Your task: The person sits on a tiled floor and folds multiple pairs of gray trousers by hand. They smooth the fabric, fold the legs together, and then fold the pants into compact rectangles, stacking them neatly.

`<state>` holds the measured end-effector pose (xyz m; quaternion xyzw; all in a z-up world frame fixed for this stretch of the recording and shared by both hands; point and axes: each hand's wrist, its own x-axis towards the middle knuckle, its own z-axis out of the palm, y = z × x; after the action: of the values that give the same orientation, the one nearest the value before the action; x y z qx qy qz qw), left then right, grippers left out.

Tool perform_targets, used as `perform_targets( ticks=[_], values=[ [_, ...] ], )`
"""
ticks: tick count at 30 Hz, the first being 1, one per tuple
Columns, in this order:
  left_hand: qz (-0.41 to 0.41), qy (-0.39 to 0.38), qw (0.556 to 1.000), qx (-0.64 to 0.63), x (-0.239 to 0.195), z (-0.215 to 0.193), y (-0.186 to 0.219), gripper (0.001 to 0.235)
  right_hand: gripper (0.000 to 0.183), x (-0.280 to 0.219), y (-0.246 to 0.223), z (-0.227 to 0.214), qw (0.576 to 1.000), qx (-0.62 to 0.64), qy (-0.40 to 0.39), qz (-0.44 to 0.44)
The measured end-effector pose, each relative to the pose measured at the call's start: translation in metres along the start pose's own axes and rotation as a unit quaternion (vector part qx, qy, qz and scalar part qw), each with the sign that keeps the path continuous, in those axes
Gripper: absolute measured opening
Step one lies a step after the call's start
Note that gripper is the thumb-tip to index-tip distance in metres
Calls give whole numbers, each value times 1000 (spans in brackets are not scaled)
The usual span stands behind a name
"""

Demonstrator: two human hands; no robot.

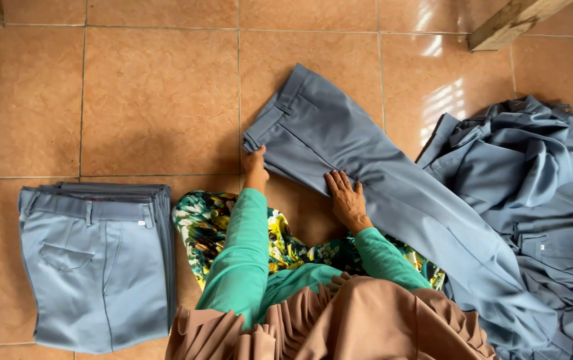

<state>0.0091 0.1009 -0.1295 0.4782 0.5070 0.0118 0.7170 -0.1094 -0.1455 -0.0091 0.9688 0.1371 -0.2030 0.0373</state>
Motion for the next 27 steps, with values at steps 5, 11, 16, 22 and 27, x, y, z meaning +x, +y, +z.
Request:
perform_targets(
  ticks=[5, 11, 16, 22, 27],
  values=[
    [-8, 53, 999, -8, -37, -41, 73, 75, 87, 24, -24, 5, 999, 27, -8, -34],
    [45, 108, 992, -43, -10, -75, 140, 77, 90, 48, -39, 8, 998, 33, -10, -60],
    [40, 158, 980, -114, 94, -130, 127, 83, 87, 50, -42, 13, 998, 24, -25, -48],
    [0, 210, 962, -173, 80, -133, 81, 88, 72, 69, -22, 48, 995, 82, -16, -46],
    [-90, 159, 964, -193, -101, -52, 50, 107, 63, 73, -20, 32, 988, 152, 15, -14]
  ],
)
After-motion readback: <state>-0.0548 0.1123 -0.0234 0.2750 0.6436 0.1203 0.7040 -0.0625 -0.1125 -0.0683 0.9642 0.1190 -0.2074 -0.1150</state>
